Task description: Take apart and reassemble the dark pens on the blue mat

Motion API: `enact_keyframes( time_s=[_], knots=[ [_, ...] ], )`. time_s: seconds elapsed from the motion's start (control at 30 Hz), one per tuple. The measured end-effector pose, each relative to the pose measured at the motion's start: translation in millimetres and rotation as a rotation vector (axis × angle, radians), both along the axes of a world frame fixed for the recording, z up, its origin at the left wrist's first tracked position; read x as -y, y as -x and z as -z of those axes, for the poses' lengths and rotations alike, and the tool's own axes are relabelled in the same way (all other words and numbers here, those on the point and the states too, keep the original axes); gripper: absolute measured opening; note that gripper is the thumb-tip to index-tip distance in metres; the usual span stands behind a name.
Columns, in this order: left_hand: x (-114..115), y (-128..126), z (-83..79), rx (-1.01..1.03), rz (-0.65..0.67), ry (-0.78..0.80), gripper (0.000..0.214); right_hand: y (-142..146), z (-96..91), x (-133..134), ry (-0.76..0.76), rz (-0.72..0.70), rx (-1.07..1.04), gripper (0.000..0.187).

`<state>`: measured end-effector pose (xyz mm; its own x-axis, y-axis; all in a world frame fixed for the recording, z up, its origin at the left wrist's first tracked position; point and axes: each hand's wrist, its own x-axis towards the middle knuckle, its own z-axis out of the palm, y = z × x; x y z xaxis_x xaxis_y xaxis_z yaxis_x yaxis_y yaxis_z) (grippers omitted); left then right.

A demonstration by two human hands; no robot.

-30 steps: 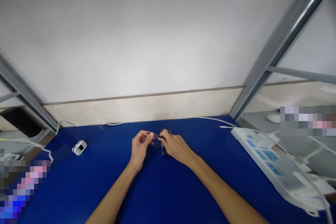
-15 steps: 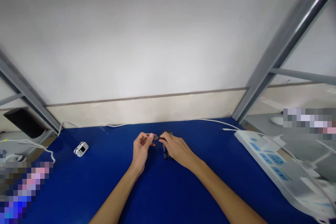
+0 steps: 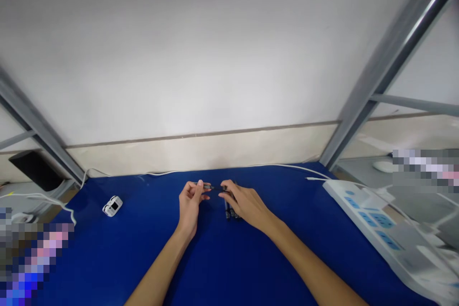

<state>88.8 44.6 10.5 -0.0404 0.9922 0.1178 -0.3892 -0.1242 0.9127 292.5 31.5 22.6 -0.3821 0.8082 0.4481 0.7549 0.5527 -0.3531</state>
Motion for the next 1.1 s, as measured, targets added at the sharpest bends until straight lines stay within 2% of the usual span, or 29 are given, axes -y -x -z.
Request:
enact_keyframes(
  time_s=[0.17, 0.37, 0.7, 0.93, 1.1],
  knots=[
    [-4.6, 6.3, 0.7, 0.058, -0.053, 0.023, 0.04, -0.4, -4.7, 0.3, -0.077, 0.046, 0.055, 0.022],
    [-8.7, 12.5, 0.7, 0.115, -0.088, 0.035, 0.041, -2.1, -5.0, -0.8, -0.062, 0.085, 0.069, 0.022],
    [-3.3, 4.9, -1.8, 0.043, -0.036, 0.0, 0.041, -0.3, -1.0, -0.9, -0.072, 0.075, 0.068, 0.02],
    [8.7, -6.3, -4.5, 0.044, 0.155, -0.011, 0.042, 2.1, -3.3, 2.3, -0.036, -0.018, 0.006, 0.018],
    [5.1, -5.1, -0.9, 0.108, 0.093, -0.022, 0.044, 0.7, -2.5, 2.4, 0.019, 0.0, -0.043, 0.015]
  ],
)
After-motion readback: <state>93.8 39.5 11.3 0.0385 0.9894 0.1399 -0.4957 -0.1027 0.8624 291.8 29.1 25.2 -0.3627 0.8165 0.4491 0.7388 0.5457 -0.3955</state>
